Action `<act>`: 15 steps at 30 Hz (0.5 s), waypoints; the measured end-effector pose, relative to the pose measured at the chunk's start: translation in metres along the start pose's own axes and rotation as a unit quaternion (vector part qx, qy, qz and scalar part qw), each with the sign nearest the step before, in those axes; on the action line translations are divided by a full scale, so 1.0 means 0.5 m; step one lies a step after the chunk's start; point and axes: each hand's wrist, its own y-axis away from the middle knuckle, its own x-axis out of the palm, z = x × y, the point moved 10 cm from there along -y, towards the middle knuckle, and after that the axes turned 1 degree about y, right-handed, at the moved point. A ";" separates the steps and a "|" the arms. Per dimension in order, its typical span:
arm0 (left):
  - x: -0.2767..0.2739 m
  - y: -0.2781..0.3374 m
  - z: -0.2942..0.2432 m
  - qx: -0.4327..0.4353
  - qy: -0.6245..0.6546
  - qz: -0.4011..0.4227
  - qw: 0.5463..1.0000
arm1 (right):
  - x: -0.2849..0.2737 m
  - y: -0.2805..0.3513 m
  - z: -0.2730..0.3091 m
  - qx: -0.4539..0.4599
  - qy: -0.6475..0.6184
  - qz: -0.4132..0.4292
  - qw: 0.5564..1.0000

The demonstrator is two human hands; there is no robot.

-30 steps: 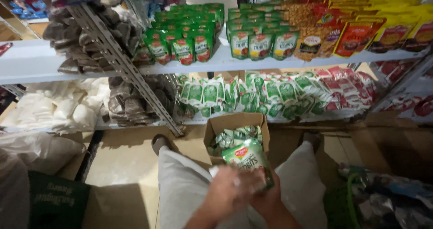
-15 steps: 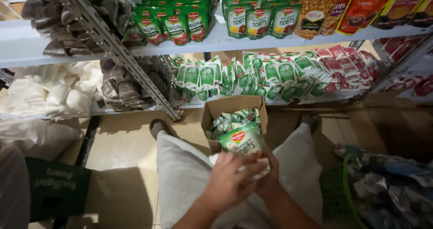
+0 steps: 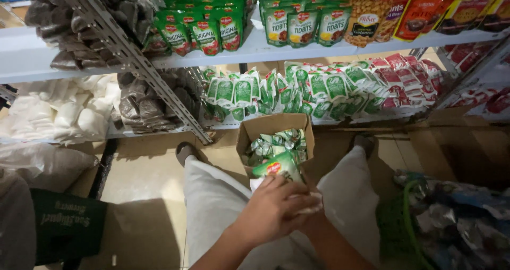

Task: Wiping sauce pouches with a cloth and placing them on shelves in a grocery store.

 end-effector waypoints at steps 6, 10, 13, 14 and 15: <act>-0.031 0.019 0.119 -0.119 -0.087 -0.098 0.984 | 0.298 0.006 0.090 0.072 -0.014 -0.018 0.997; -0.042 0.008 0.101 -0.147 -0.109 -0.107 0.977 | 0.355 0.018 0.103 0.102 -0.081 -0.144 0.981; 0.026 0.047 0.061 -0.082 0.018 -0.074 0.994 | 0.298 0.016 0.111 0.068 -0.066 -0.117 0.989; 0.017 0.044 0.042 -0.081 0.017 -0.074 0.994 | 0.291 0.017 0.113 0.067 -0.066 -0.116 0.989; 0.019 0.039 0.015 -0.061 0.008 -0.046 0.997 | 0.313 0.015 0.109 0.083 -0.094 -0.048 0.991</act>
